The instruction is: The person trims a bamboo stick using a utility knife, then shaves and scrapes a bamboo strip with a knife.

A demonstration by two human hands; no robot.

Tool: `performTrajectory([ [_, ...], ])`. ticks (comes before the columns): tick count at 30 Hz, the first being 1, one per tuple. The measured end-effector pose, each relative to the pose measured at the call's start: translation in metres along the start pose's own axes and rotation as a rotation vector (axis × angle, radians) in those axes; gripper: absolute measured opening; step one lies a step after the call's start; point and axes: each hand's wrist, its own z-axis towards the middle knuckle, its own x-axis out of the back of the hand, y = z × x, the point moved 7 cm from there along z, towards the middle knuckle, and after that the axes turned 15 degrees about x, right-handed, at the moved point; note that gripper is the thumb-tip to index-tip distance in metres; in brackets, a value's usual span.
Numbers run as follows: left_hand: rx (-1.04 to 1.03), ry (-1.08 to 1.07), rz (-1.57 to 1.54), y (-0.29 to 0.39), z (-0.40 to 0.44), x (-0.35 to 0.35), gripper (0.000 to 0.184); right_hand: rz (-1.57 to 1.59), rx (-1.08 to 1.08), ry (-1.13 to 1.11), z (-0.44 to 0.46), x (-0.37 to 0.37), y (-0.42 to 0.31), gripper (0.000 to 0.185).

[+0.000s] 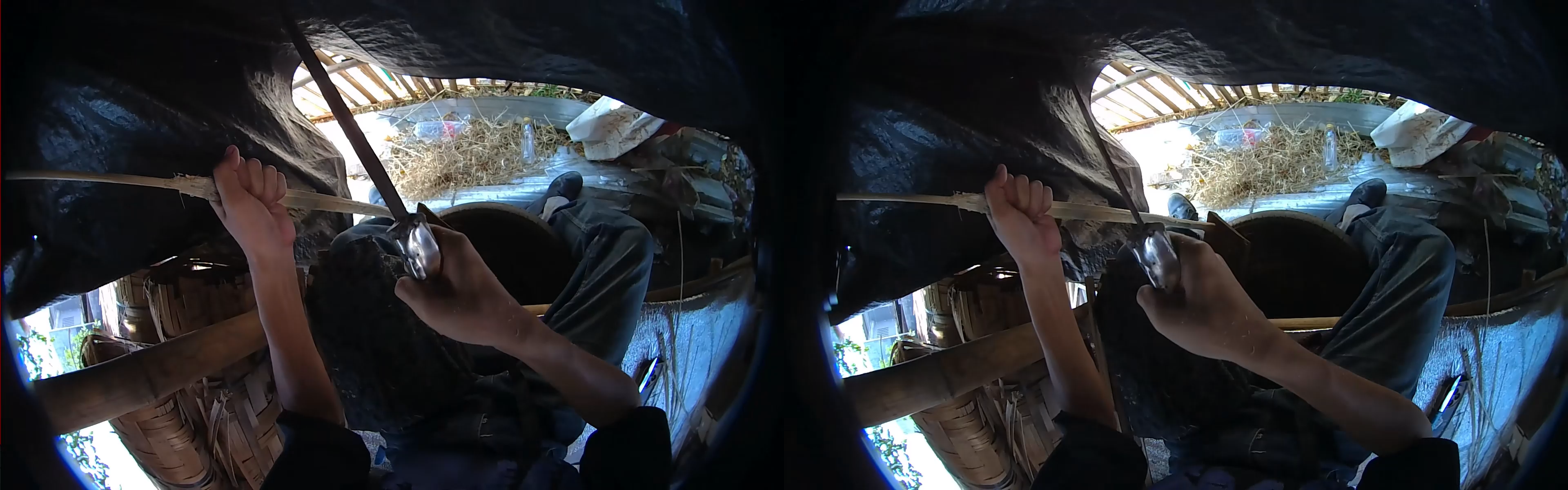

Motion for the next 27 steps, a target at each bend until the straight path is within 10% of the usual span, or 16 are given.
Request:
performTrajectory([
  [7,-0.028,0.032,0.031,-0.003,-0.011,-0.010,0.046,0.014,-0.332,-0.085,-0.016,-0.020,0.058,0.016],
  [13,-0.015,0.051,0.027,-0.002,-0.006,-0.010,0.046,-0.061,-0.001,-0.032,-0.010,-0.011,0.006,0.015],
  [16,-0.017,0.014,0.043,-0.004,-0.009,-0.018,0.046,0.154,-0.413,-0.080,-0.036,-0.024,0.079,0.015],
  [23,-0.037,0.026,0.036,0.000,-0.005,-0.013,0.046,-0.192,0.016,0.003,-0.002,0.007,0.006,0.015],
  [27,-0.019,0.039,0.028,-0.003,-0.005,-0.013,0.046,-0.040,-0.119,-0.015,-0.022,-0.016,0.054,0.014],
])
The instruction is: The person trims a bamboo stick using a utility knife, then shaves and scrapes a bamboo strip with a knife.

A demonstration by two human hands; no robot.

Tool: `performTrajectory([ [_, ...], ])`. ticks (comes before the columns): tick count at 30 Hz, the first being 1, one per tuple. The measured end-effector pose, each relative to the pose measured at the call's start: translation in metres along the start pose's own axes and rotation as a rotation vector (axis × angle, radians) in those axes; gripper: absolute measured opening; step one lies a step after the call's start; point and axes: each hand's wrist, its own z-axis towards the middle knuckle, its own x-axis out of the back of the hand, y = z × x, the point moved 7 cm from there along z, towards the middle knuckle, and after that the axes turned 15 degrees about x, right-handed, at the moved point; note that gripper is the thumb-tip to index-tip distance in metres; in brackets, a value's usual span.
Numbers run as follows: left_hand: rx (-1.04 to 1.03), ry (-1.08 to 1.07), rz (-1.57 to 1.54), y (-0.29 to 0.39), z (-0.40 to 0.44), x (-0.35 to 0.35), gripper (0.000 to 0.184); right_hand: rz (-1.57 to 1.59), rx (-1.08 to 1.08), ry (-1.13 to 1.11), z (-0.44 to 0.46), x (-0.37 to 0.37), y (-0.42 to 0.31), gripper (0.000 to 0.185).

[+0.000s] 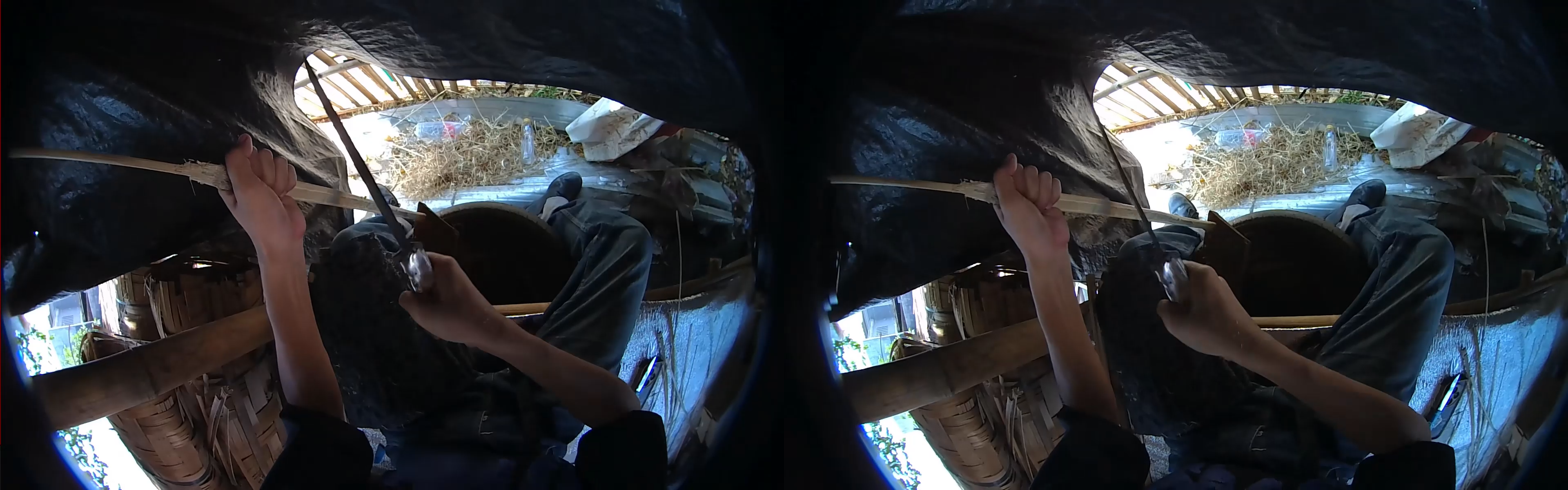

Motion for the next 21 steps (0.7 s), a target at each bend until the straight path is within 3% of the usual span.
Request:
performTrajectory([
  [1,-0.007,-0.016,-0.001,0.000,-0.001,-0.005,0.045,0.099,-0.336,-0.085,-0.012,-0.004,0.029,0.016],
  [2,-0.011,-0.028,-0.004,0.000,0.000,-0.005,0.045,0.096,-0.326,-0.076,-0.010,-0.002,0.029,0.016],
  [4,-0.028,-0.011,0.014,0.001,0.002,0.004,0.045,-0.248,-0.085,-0.082,0.005,0.008,0.015,0.018],
  [6,-0.013,0.027,0.012,-0.001,-0.003,0.005,0.045,-0.211,-0.107,-0.124,0.005,0.010,-0.008,0.020],
  [9,-0.029,0.051,-0.015,0.003,0.001,0.004,0.045,-0.176,0.072,-0.034,0.008,0.016,-0.039,0.022],
  [12,-0.029,0.031,-0.011,0.002,0.003,0.003,0.044,-0.075,-0.037,-0.008,-0.007,-0.004,0.005,0.024],
  [13,-0.025,0.003,-0.017,0.001,0.004,0.000,0.045,-0.038,-0.228,-0.047,-0.018,-0.008,0.043,0.025],
  [16,-0.029,0.041,0.006,0.003,0.006,0.010,0.045,-0.303,-0.014,-0.011,-0.009,0.008,0.044,0.024],
  [20,-0.037,0.030,-0.021,0.003,0.006,0.007,0.045,-0.256,-0.050,-0.052,0.004,0.015,-0.013,0.023],
  [21,-0.037,0.047,-0.012,0.003,0.007,0.008,0.045,-0.248,0.029,-0.037,0.007,0.015,-0.023,0.022],
])
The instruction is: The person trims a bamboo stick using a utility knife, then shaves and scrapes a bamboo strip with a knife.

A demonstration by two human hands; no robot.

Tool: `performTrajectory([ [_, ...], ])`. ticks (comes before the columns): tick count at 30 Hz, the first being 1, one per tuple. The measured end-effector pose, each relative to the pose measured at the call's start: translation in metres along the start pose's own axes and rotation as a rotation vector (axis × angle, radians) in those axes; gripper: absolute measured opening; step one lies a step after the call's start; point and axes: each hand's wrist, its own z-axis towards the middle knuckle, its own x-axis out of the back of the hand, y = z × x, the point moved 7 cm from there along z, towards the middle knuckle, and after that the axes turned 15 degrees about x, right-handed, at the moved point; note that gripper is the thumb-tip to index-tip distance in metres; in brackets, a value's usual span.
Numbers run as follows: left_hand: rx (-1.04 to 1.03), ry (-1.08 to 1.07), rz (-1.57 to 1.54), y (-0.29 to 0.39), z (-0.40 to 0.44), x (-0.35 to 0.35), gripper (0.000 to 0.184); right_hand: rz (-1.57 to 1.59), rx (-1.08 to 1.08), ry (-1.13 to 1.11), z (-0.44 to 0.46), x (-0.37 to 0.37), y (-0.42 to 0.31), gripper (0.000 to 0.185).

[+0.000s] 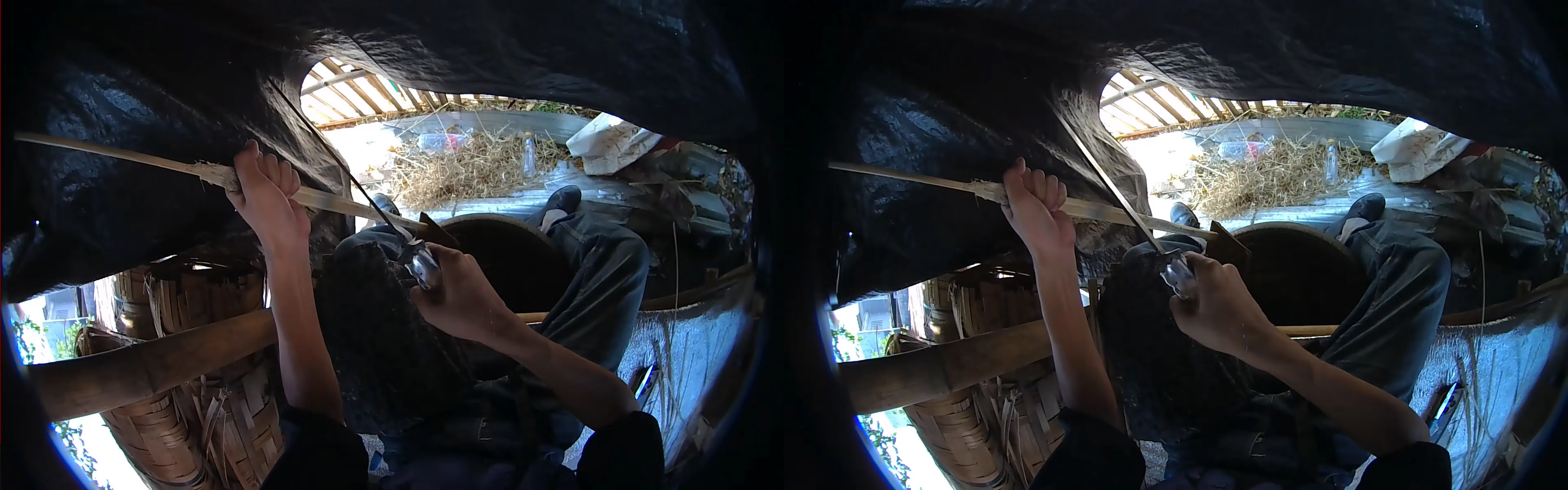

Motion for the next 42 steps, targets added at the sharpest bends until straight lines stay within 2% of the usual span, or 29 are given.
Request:
performTrajectory([
  [2,-0.007,0.022,0.008,0.001,0.001,0.002,0.045,0.007,0.081,0.017,0.001,-0.003,-0.002,0.022],
  [4,0.001,-0.021,0.002,-0.002,0.002,-0.004,0.045,0.115,-0.157,-0.041,-0.010,-0.026,0.040,0.021],
  [5,-0.007,-0.034,-0.005,-0.001,0.002,-0.005,0.045,0.109,-0.146,-0.030,-0.012,-0.031,0.056,0.021],
  [7,0.001,0.029,-0.014,-0.001,0.004,0.003,0.045,-0.121,-0.013,0.012,-0.005,-0.024,0.078,0.022],
  [8,0.002,0.032,-0.018,0.000,0.004,0.005,0.045,-0.080,-0.124,-0.047,0.001,-0.015,0.054,0.022],
  [9,0.015,0.041,-0.008,-0.001,0.003,0.009,0.045,-0.070,-0.138,-0.052,0.001,-0.010,0.041,0.022],
  [12,0.017,0.019,-0.041,-0.001,0.003,0.008,0.045,-0.112,0.107,0.046,0.005,0.004,0.005,0.023],
  [13,0.026,0.004,-0.030,-0.001,0.003,0.006,0.045,-0.116,0.109,0.032,0.005,0.001,0.006,0.023],
  [15,0.030,0.001,-0.015,-0.002,-0.001,0.006,0.045,0.024,-0.031,0.025,-0.003,-0.013,0.019,0.026],
  [18,0.011,0.015,-0.046,0.000,-0.004,0.003,0.041,-0.091,-0.131,-0.034,-0.005,-0.018,0.070,0.027],
  [21,0.017,0.037,-0.018,0.000,-0.006,0.006,0.044,-0.111,-0.124,-0.082,-0.001,-0.004,0.046,0.027],
  [22,0.030,-0.002,-0.037,-0.002,-0.002,0.008,0.044,-0.197,-0.005,-0.022,0.000,0.002,0.033,0.028],
  [26,0.031,0.030,-0.014,-0.002,-0.007,0.000,0.045,-0.099,0.118,-0.024,0.004,0.002,0.007,0.030],
  [28,0.048,0.000,0.008,-0.002,-0.009,-0.007,0.045,-0.029,-0.024,-0.039,-0.003,-0.014,0.031,0.029],
  [29,0.043,-0.002,0.007,-0.001,-0.008,-0.006,0.045,-0.030,-0.018,-0.038,-0.002,-0.016,0.045,0.029],
  [31,0.022,-0.022,-0.007,-0.001,-0.007,0.000,0.046,-0.050,-0.395,-0.101,-0.017,-0.016,0.112,0.027],
  [33,0.018,-0.038,-0.012,0.000,-0.008,0.000,0.046,-0.285,-0.459,-0.121,-0.020,-0.004,0.154,0.024],
  [34,0.025,-0.038,-0.011,-0.002,-0.008,0.003,0.046,-0.196,-0.550,-0.138,-0.032,0.003,0.166,0.025],
  [35,0.045,-0.033,-0.004,-0.004,-0.008,0.004,0.046,-0.187,-0.442,-0.045,-0.040,0.011,0.160,0.022],
  [38,0.007,0.025,-0.023,0.000,-0.004,0.006,0.046,-0.161,-0.353,-0.069,-0.034,0.030,0.121,0.021],
  [40,0.010,-0.004,-0.011,0.001,0.001,0.004,0.046,-0.208,-0.074,-0.043,-0.012,0.038,0.078,0.022],
  [42,0.037,-0.030,-0.009,0.000,0.001,0.002,0.046,-0.094,-0.025,-0.032,0.001,0.041,0.045,0.022],
])
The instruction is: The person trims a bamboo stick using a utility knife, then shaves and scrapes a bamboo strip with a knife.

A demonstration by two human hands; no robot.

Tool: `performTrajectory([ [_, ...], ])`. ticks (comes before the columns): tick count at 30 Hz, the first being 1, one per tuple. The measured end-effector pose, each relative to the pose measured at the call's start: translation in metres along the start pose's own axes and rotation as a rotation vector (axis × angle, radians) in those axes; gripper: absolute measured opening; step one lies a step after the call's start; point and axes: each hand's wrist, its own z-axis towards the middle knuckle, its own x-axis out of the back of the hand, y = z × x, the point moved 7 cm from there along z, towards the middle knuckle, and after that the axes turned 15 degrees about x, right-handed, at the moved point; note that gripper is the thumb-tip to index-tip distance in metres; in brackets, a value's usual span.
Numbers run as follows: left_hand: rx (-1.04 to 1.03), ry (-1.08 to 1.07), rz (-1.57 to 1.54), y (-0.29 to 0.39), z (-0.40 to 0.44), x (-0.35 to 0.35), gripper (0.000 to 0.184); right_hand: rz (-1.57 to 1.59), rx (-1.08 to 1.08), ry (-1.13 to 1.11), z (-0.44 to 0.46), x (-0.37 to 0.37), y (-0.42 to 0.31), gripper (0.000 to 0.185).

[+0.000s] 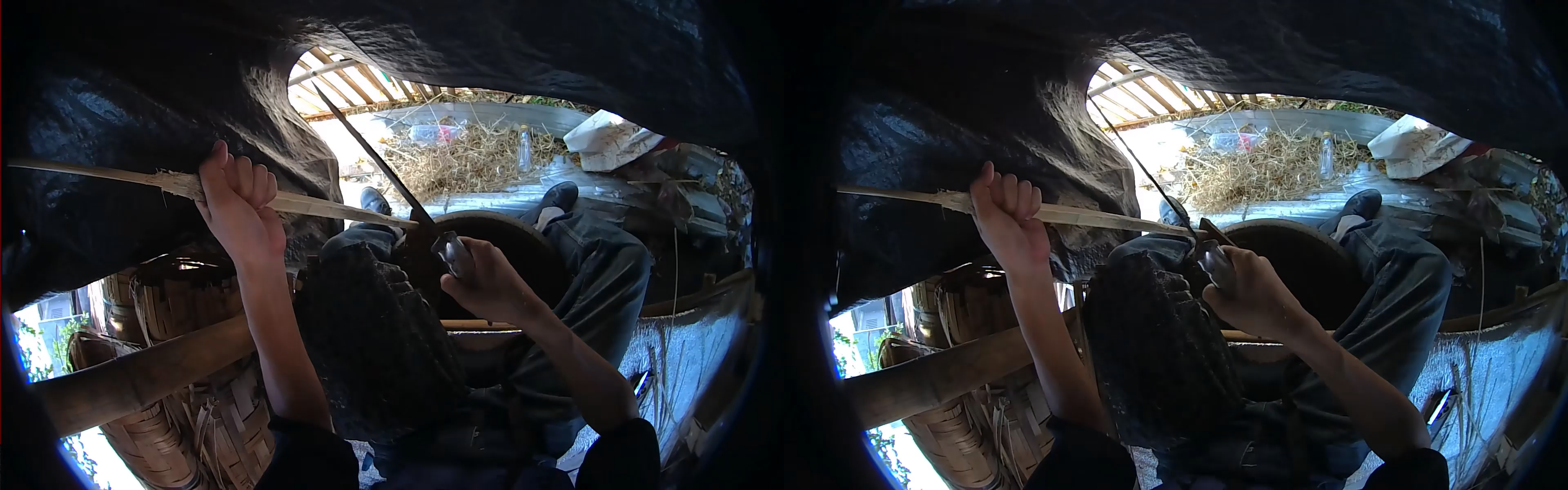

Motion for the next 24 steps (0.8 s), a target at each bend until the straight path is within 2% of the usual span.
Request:
performTrajectory([
  [1,0.024,-0.027,-0.001,-0.001,0.000,-0.001,0.046,0.110,0.054,0.013,0.006,-0.002,-0.011,0.022],
  [5,0.020,-0.078,0.005,-0.002,-0.003,0.000,0.047,0.232,0.015,-0.072,0.007,-0.037,-0.007,0.024],
  [7,0.014,-0.113,0.014,-0.002,-0.005,-0.005,0.048,0.328,-0.341,-0.134,-0.005,-0.062,0.026,0.024],
  [8,0.007,-0.122,0.017,0.000,-0.005,-0.004,0.048,0.412,-0.417,-0.164,-0.005,-0.060,0.028,0.023],
  [9,0.015,-0.133,0.007,0.000,-0.005,-0.002,0.048,0.414,-0.411,-0.158,-0.001,-0.053,0.025,0.023],
  [11,0.040,-0.134,-0.001,-0.003,-0.005,0.002,0.048,0.216,-0.252,-0.167,0.005,-0.038,0.012,0.020],
  [12,0.043,-0.100,-0.012,-0.003,-0.004,0.002,0.048,0.184,-0.098,-0.146,0.009,-0.034,0.002,0.019],
  [15,0.046,-0.081,-0.033,-0.002,0.000,0.006,0.048,0.327,-0.013,-0.066,0.011,-0.027,-0.030,0.015],
  [16,0.056,-0.099,-0.037,-0.002,0.002,0.006,0.047,0.326,-0.008,-0.068,0.011,-0.030,-0.031,0.015],
  [18,0.061,-0.105,-0.032,-0.003,-0.001,0.003,0.045,0.653,-0.285,-0.129,0.000,-0.053,-0.014,0.012],
  [21,0.061,-0.128,-0.018,-0.004,-0.008,-0.007,0.045,0.631,-0.347,-0.137,0.002,-0.056,-0.002,0.009],
  [22,0.057,-0.116,-0.004,-0.005,-0.010,-0.005,0.047,0.632,-0.349,-0.135,0.003,-0.053,-0.002,0.009],
  [24,0.057,-0.089,0.001,-0.007,-0.009,-0.004,0.047,0.423,-0.181,-0.114,0.011,-0.036,-0.025,0.008],
])
